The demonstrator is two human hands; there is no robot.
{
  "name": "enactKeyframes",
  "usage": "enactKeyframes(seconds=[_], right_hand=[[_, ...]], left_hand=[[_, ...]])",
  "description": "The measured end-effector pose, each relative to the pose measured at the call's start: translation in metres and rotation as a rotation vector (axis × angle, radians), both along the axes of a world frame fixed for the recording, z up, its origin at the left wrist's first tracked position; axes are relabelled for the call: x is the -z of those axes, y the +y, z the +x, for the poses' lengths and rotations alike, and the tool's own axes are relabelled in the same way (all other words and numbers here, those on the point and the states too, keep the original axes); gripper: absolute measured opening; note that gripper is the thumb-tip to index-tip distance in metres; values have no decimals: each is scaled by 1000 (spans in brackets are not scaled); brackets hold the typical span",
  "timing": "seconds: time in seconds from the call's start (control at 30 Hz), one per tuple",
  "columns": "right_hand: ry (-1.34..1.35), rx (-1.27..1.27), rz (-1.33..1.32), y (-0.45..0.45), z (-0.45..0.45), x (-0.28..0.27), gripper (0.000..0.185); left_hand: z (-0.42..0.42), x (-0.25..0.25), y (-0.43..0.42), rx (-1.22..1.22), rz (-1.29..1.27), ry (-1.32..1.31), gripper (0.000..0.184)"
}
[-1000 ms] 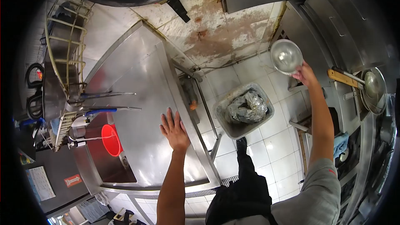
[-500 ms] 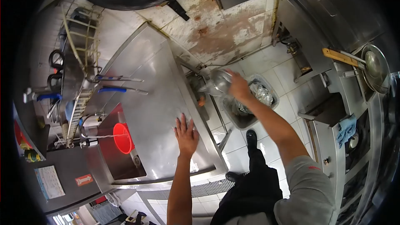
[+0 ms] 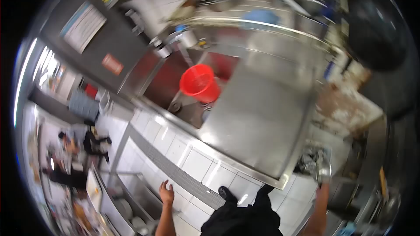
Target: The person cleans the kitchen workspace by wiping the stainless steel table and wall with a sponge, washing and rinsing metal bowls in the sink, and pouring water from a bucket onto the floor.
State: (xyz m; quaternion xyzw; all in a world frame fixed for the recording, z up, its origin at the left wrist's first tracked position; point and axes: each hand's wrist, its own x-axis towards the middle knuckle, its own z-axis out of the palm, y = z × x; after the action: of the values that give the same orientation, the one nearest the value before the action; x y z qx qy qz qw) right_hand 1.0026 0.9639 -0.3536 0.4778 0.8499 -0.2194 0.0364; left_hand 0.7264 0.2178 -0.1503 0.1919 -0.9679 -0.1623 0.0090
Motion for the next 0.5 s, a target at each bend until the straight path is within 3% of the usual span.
enactKeyframes(seconds=[0.07,0.13,0.17,0.2,0.23,0.3,0.33,0.37,0.4,0.43,0.47,0.5], right_hand=[[173,-107,20,4,59,22,26],[819,960,-1023,-10,43,-49,31],[821,936,-1015,-33,24,-82,31],[937,872,-1004,-62,-4,-131,32],[1042,803,-982,-79,-28,-173,33],[1076,591,-930,-92,-78,-202,27],[1010,628,-927,-101,-109,-220,26],[1063,481,-999,-116,-143,-233,26],[951,575,-916,-145,-184,-264,27],[1017,455,-981,-172,-221,-278,28],[978,380,-966,-178,-249,-280,22],[931,288,-969,-179,-277,-277,15]], left_hand=[[81,23,-66,-74,26,-171,39],[184,88,-137,-95,-40,-491,48],[237,124,-167,-144,-37,-755,55],[270,122,-174,-266,291,-942,57],[315,137,-180,-500,480,-964,53],[363,158,-201,8,1510,105,34],[375,173,-208,-165,1214,-120,31],[390,188,-211,-291,898,-428,31],[389,178,-199,-384,677,-725,33],[390,227,-210,-404,589,-687,38],[372,237,-213,-376,501,-758,44],[358,266,-219,-401,603,-521,43]])
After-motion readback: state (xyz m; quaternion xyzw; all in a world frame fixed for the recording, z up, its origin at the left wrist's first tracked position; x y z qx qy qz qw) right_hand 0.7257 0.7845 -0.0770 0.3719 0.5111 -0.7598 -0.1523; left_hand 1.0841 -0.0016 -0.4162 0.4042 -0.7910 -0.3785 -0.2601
